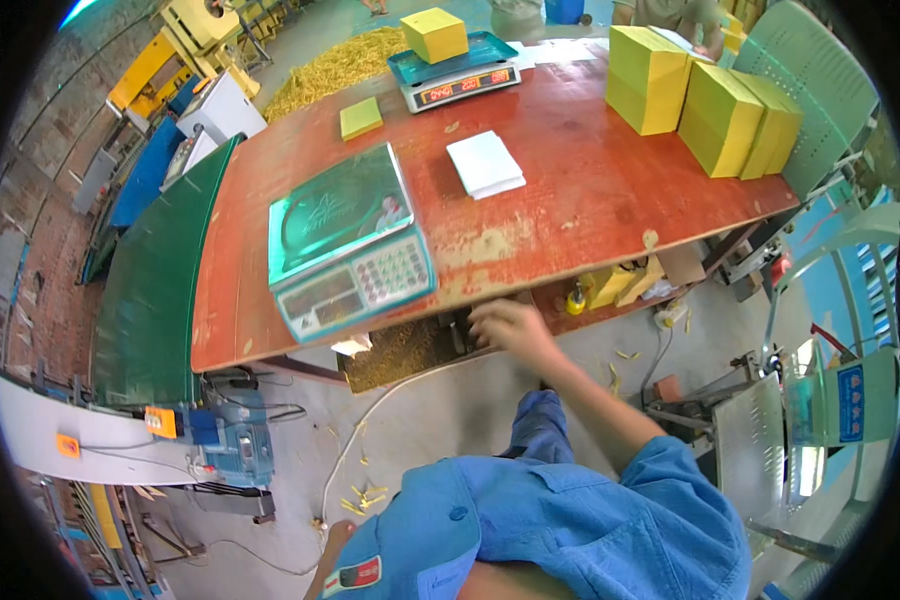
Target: Weighing stacks of yellow paper, applying protective sheets, bundling them using a banding machine, and stacking the finished bundles.
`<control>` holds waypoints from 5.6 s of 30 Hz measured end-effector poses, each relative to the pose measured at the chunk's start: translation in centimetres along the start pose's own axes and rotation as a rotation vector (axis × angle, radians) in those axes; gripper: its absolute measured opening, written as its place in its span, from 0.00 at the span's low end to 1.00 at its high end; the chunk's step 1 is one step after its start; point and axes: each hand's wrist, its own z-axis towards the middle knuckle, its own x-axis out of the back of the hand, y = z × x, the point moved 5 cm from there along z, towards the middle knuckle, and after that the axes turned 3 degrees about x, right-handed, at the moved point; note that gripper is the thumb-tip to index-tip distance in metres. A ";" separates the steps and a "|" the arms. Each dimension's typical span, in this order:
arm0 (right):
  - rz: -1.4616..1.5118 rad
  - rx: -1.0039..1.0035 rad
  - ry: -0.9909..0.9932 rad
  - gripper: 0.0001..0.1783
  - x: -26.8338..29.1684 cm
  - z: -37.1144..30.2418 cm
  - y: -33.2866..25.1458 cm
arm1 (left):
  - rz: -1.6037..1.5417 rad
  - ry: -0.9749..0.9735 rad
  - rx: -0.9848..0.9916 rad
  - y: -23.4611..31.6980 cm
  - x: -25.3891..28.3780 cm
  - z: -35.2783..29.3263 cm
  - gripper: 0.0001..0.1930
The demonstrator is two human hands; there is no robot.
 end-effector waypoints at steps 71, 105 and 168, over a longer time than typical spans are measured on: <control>-0.519 0.124 0.184 0.19 19.2 19.5 -4.3 | -0.827 0.671 -0.519 73.1 37.1 32.2 0.11; 0.519 -0.436 -0.073 0.19 15.2 24.4 -5.7 | -1.228 0.214 -0.454 71.8 37.9 32.9 0.12; -0.517 0.228 0.424 0.06 47.0 6.0 -9.2 | -0.773 -0.065 -0.546 118.2 47.1 30.0 0.08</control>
